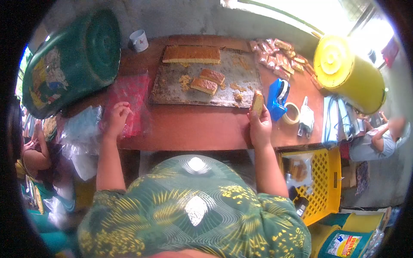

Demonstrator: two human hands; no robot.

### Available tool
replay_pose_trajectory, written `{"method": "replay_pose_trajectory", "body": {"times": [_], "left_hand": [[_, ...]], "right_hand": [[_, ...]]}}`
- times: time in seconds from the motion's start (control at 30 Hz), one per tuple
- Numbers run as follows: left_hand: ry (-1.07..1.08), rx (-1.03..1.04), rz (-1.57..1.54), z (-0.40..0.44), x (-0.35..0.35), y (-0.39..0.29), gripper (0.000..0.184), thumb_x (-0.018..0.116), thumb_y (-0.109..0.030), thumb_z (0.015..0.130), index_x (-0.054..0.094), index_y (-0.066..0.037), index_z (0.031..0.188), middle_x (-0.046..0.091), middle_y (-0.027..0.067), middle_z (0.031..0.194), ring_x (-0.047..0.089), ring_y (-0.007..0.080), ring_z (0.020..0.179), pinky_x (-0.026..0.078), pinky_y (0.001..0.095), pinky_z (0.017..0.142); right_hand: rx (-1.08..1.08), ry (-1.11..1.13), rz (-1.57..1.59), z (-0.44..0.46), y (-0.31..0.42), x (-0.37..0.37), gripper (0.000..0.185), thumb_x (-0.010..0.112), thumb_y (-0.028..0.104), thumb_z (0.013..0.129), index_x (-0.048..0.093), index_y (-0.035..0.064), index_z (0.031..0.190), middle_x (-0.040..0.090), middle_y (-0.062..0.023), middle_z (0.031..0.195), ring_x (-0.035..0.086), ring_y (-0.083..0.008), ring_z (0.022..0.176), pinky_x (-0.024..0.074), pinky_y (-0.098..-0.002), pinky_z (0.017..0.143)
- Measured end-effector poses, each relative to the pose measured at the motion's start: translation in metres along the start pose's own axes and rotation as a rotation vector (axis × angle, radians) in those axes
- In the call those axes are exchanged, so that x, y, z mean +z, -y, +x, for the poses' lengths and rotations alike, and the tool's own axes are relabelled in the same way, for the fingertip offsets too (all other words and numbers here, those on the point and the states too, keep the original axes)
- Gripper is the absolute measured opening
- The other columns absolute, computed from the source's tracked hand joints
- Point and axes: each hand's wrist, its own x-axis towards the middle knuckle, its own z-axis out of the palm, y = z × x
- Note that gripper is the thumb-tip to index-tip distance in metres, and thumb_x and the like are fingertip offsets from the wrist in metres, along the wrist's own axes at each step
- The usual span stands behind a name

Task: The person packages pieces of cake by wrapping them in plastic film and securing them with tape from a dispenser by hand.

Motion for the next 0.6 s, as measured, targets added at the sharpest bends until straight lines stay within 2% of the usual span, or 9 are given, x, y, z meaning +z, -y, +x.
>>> {"method": "replay_pose_trajectory", "body": {"times": [0.07,0.1,0.17,0.23,0.27,0.3,0.37,0.5,0.6], "left_hand": [[-0.113,-0.142,-0.072,0.004,-0.011,-0.019,0.031,0.057,-0.029,0.106,0.068,-0.009,0.127,0.071,0.016,0.121,0.068,0.0283,0.11,0.054,0.0411,0.096],[-0.275,-0.288,-0.261,-0.003,0.008,-0.08,0.027,0.056,-0.026,0.106,0.068,-0.007,0.121,0.071,0.0159,0.119,0.067,0.0297,0.108,0.054,0.0419,0.094],[-0.353,-0.17,-0.454,0.003,0.024,-0.134,0.019,0.056,-0.021,0.106,0.065,-0.005,0.11,0.071,0.0153,0.114,0.067,0.0315,0.103,0.054,0.0432,0.09],[-0.272,0.328,-0.53,-0.013,0.051,-0.2,0.011,0.06,-0.015,0.103,0.062,-0.006,0.1,0.071,0.0146,0.111,0.067,0.0325,0.103,0.051,0.0447,0.092],[-0.067,0.473,-0.549,-0.02,0.076,-0.208,0.015,0.059,-0.02,0.107,0.064,-0.005,0.109,0.07,0.0111,0.123,0.065,0.0288,0.118,0.047,0.0442,0.108],[0.232,0.579,-0.474,-0.024,0.107,-0.205,0.025,0.069,-0.026,0.102,0.065,-0.006,0.115,0.064,0.0148,0.137,0.058,0.0328,0.129,0.04,0.0468,0.117],[0.628,0.512,-0.155,-0.056,0.112,-0.249,0.041,0.077,-0.029,0.094,0.065,-0.008,0.127,0.058,0.0174,0.146,0.047,0.036,0.142,0.033,0.0493,0.123],[0.542,0.503,-0.249,-0.054,0.11,-0.239,0.06,0.079,-0.04,0.089,0.062,-0.01,0.138,0.051,0.0132,0.154,0.038,0.0353,0.15,0.029,0.0513,0.125],[0.416,0.451,-0.133,-0.041,0.091,-0.207,0.072,0.08,-0.045,0.086,0.058,-0.008,0.144,0.049,0.0106,0.156,0.037,0.035,0.151,0.028,0.0513,0.125]], "right_hand": [[-0.058,0.041,-0.059,-0.002,-0.002,0.014,0.049,0.075,0.022,0.1,0.055,0.0053,0.142,0.063,0.0004,0.119,0.061,-0.0106,0.105,0.0507,-0.0276,0.093],[-0.034,0.048,-0.122,0.003,0.014,-0.002,0.048,0.074,0.021,0.1,0.056,0.0051,0.141,0.064,0.0004,0.119,0.061,-0.0105,0.104,0.0506,-0.0276,0.093],[0.008,0.039,-0.138,0.009,0.006,0.003,0.046,0.074,0.021,0.101,0.056,0.0048,0.14,0.064,0.0004,0.119,0.061,-0.0103,0.104,0.0506,-0.0275,0.092],[0.016,0.068,-0.059,0.006,0.001,-0.004,0.042,0.073,0.021,0.102,0.057,0.0051,0.137,0.067,-0.0044,0.12,0.065,-0.0128,0.104,0.0522,-0.0309,0.097],[0.017,0.074,-0.043,0.006,0.001,-0.004,0.041,0.073,0.021,0.102,0.057,0.0046,0.136,0.067,-0.0044,0.12,0.065,-0.0125,0.103,0.052,-0.0306,0.096],[0.018,0.08,-0.031,0.005,0.002,-0.004,0.04,0.072,0.021,0.102,0.058,0.0042,0.135,0.067,-0.0045,0.121,0.064,-0.0122,0.103,0.0517,-0.0302,0.096],[-0.009,0.083,-0.1,0.005,-0.005,-0.009,0.041,0.071,0.019,0.102,0.057,0.0025,0.138,0.067,-0.0052,0.124,0.064,-0.0125,0.106,0.0507,-0.0297,0.097],[-0.151,0.122,-0.323,-0.008,0.001,0.006,0.046,0.069,0.012,0.103,0.054,0.0,0.145,0.065,-0.0067,0.131,0.063,-0.0143,0.115,0.0482,-0.029,0.102],[-0.075,0.309,-0.529,-0.026,0.01,0.017,0.057,0.074,0.002,0.095,0.053,-0.0016,0.148,0.064,-0.0076,0.135,0.061,-0.0157,0.121,0.0483,-0.0309,0.104]]}}
